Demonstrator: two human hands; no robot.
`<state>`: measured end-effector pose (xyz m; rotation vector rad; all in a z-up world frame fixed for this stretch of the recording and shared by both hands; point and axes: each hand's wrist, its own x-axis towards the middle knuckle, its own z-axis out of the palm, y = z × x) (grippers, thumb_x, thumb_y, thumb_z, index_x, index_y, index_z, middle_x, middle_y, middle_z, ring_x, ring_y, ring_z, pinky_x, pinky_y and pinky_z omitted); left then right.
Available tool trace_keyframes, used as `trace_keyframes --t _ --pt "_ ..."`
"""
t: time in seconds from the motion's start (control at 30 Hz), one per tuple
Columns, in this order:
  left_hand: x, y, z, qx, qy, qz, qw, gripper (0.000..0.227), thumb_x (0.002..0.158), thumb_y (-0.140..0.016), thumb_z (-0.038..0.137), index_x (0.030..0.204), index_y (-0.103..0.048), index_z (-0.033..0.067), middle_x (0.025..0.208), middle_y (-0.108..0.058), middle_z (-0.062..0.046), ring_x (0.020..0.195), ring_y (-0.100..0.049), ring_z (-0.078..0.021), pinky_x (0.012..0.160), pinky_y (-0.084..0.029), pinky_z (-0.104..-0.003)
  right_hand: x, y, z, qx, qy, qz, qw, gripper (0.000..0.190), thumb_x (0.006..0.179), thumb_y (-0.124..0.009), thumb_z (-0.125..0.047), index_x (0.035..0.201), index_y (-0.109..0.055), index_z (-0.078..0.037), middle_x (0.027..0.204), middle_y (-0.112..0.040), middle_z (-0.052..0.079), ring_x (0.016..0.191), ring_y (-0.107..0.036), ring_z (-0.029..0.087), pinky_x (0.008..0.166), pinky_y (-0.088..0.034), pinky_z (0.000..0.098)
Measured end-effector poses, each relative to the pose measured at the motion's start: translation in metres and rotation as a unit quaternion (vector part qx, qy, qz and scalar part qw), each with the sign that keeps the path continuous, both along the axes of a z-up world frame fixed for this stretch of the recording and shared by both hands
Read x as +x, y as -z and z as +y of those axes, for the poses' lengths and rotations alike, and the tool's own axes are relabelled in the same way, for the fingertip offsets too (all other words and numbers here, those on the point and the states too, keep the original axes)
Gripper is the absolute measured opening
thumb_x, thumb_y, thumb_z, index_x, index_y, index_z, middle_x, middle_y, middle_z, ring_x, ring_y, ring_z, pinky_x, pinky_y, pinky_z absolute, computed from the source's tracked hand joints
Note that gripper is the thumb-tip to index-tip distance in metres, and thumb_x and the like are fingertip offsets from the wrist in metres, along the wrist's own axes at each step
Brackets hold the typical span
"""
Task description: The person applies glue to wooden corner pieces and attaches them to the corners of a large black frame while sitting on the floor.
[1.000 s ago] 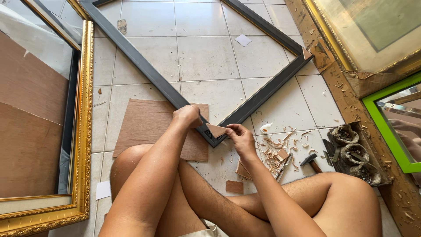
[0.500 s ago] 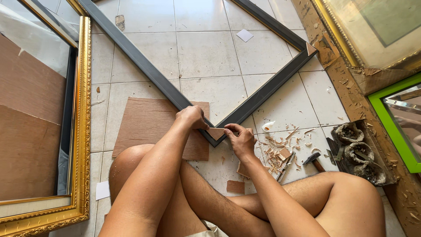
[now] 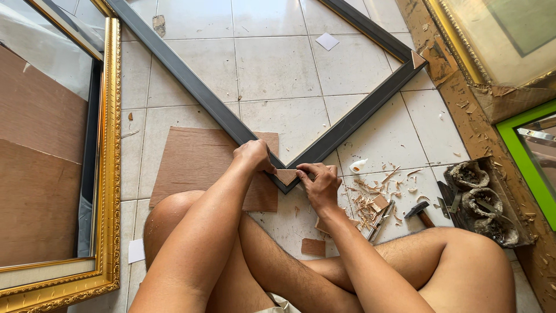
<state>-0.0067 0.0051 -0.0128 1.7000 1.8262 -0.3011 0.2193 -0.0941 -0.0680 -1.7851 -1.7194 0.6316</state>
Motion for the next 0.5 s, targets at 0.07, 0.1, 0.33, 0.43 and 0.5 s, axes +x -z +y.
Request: trace_keyframes --t 0.07,0.1,0.33,0.43,0.5 --pt "0.002 0.002 0.001 0.006 -0.007 -0.005 1.0 0.052 0.072 -0.1 0.056 0.119 -0.087 0.0392 0.135 -0.082 -0.01 0.138 -0.073 -0.033 0.109 -0.059 -0.055 0.001 0.001 -0.001 0.024 -0.002 -0.033 0.999 0.013 0.104 -0.077 -0.054 0.114 -0.085 -0.048 0.108 -0.078 -0.014 0.116 -0.061 0.018 0.105 -0.049 0.0505" --pt "0.002 0.003 0.001 0.006 -0.007 -0.005 1.0 0.052 0.072 -0.1 0.056 0.119 -0.087 0.0392 0.135 -0.082 -0.01 0.138 -0.073 -0.033 0.109 -0.059 -0.055 0.0 -0.001 -0.003 0.024 -0.001 -0.033 0.999 0.013 0.104 -0.077 -0.054 0.114 -0.085 -0.048 0.108 -0.078 -0.014 0.116 -0.061 0.018 0.105 -0.049 0.0505" --pt "0.001 0.005 0.0 0.012 -0.011 -0.006 1.0 0.055 0.07 -0.102 0.055 0.12 -0.087 0.0367 0.135 -0.081 -0.012 0.138 -0.072 -0.0347 0.111 -0.058 -0.055 -0.006 -0.002 -0.009 0.088 -0.014 -0.09 0.992 0.011 0.107 -0.077 -0.045 0.111 -0.087 -0.041 0.11 -0.077 -0.008 0.115 -0.062 0.02 0.097 -0.052 0.0465" --pt "0.002 0.002 0.0 0.007 -0.009 -0.002 1.0 0.054 0.072 -0.101 0.054 0.12 -0.088 0.0356 0.135 -0.081 -0.012 0.138 -0.073 -0.0341 0.11 -0.059 -0.055 -0.001 0.015 -0.002 0.11 -0.016 -0.08 0.991 0.011 0.107 -0.079 -0.042 0.11 -0.088 -0.036 0.112 -0.077 -0.005 0.113 -0.064 0.021 0.093 -0.054 0.0453" --pt "0.003 0.003 -0.001 -0.003 -0.008 0.003 1.0 0.053 0.073 -0.099 0.054 0.121 -0.088 0.0348 0.136 -0.081 -0.012 0.138 -0.072 -0.0336 0.11 -0.059 -0.056 0.001 0.015 -0.003 0.117 -0.021 -0.07 0.99 0.011 0.107 -0.079 -0.042 0.11 -0.088 -0.036 0.112 -0.078 -0.004 0.111 -0.065 0.021 0.091 -0.056 0.044"
